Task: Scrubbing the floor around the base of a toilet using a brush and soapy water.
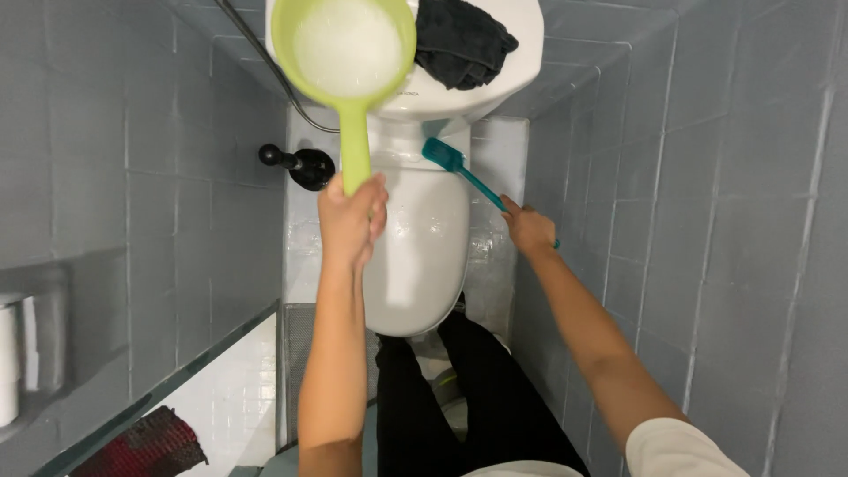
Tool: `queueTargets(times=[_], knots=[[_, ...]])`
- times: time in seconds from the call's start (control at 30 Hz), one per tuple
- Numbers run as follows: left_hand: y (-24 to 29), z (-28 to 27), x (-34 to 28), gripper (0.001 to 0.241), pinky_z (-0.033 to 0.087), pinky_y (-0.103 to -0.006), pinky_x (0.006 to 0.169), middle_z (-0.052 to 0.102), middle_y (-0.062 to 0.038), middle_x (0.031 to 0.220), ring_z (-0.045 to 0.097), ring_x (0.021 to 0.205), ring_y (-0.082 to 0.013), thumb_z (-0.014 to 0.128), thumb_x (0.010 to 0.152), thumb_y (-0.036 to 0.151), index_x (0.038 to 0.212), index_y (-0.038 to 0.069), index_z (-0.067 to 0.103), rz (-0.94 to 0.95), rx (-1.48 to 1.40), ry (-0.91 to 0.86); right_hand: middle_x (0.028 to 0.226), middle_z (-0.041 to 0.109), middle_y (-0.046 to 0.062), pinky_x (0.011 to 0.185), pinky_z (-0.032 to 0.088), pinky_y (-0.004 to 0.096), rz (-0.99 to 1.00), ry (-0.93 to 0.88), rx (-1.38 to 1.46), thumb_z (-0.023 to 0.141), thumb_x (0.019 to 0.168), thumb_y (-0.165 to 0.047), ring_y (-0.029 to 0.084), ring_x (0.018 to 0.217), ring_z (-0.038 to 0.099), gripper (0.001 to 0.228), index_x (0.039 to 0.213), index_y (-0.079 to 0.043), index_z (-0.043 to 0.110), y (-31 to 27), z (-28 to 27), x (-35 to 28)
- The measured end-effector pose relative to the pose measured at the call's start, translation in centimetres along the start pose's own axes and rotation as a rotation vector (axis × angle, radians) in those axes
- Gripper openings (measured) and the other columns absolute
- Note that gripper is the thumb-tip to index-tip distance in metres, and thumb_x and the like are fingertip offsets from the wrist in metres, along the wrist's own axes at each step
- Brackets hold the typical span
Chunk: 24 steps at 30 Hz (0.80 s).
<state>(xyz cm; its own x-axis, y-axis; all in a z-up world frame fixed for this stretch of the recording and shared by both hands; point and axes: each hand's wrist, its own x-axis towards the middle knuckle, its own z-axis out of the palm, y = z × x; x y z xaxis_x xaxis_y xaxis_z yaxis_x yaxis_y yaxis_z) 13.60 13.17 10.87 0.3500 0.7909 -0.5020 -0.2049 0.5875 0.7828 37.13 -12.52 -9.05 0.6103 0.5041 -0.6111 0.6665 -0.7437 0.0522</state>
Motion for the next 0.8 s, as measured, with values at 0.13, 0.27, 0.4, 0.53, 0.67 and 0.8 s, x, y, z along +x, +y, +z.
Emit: queueTargets(times=[0.13, 0.27, 0.4, 0.53, 0.67, 0.8], knots=[[1.6, 1.6, 2.3, 0.009, 0.027, -0.0243, 0.024, 0.042, -0.006, 0.049, 0.034, 0.027, -0.0082, 0.065, 0.087, -0.002, 0.083, -0.001, 0.057, -0.034, -0.057, 0.004, 0.116, 0.07, 0.017, 0.096, 0.056, 0.05, 0.02, -0.004, 0.055, 0.034, 0.111, -0.047, 0.037, 0.109, 0.071, 0.045, 0.156, -0.047, 0.038, 0.4, 0.4, -0.6], [2.6, 1.9, 4.3, 0.013, 0.031, -0.0244, 0.026, 0.045, -0.006, 0.053, 0.037, 0.03, -0.0088, 0.07, 0.089, 0.004, 0.088, 0.001, 0.057, -0.059, -0.01, -0.047, 0.123, 0.071, 0.016, 0.1, 0.054, 0.052, 0.16, -0.007, 0.269, 0.035, 0.11, -0.051, 0.038, 0.114, 0.068, 0.045, 0.154, -0.045, 0.043, 2.2, 2.2, -1.6], [4.0, 2.2, 3.9, 0.037, 0.04, -0.0219, 0.031, 0.057, -0.01, 0.063, 0.05, 0.038, -0.0106, 0.058, 0.099, 0.042, 0.099, 0.005, 0.056, -0.102, 0.082, -0.047, 0.127, 0.071, 0.015, 0.103, 0.052, 0.051, 0.248, -0.018, 0.354, 0.033, 0.109, -0.056, 0.038, 0.119, 0.066, 0.047, 0.152, -0.046, 0.045, 2.1, 3.9, -2.4], [3.9, 1.9, 4.0, 0.064, 0.042, -0.0238, 0.03, 0.065, -0.014, 0.074, 0.055, 0.039, -0.0152, 0.046, 0.091, 0.069, 0.104, 0.007, 0.058, -0.136, -0.005, -0.088, 0.121, 0.073, 0.015, 0.099, 0.055, 0.05, 0.165, -0.02, 0.264, 0.036, 0.11, -0.048, 0.036, 0.113, 0.07, 0.045, 0.154, -0.042, 0.044, -0.2, 2.4, -1.6], [3.1, 1.5, 3.8, 0.09, 0.046, -0.0229, 0.034, 0.068, -0.012, 0.087, 0.058, 0.044, -0.015, 0.034, 0.081, 0.077, 0.126, 0.002, 0.052, -0.055, -0.13, -0.116, 0.12, 0.074, 0.009, 0.088, 0.055, 0.049, 0.179, 0.078, 0.176, 0.043, 0.107, -0.047, 0.035, 0.103, 0.071, 0.043, 0.146, -0.037, 0.056, 1.6, 0.8, -1.7], [-0.7, -1.7, 3.3, 0.099, 0.051, -0.0267, 0.044, 0.065, -0.012, 0.116, 0.06, 0.058, -0.0201, 0.031, 0.081, 0.088, 0.139, 0.009, 0.041, -0.08, -0.056, 0.116, 0.113, 0.075, 0.015, 0.093, 0.056, 0.052, 0.242, 0.013, 0.234, 0.035, 0.11, -0.054, 0.037, 0.108, 0.072, 0.044, 0.148, -0.041, 0.053, 4.0, 2.9, -1.7]])
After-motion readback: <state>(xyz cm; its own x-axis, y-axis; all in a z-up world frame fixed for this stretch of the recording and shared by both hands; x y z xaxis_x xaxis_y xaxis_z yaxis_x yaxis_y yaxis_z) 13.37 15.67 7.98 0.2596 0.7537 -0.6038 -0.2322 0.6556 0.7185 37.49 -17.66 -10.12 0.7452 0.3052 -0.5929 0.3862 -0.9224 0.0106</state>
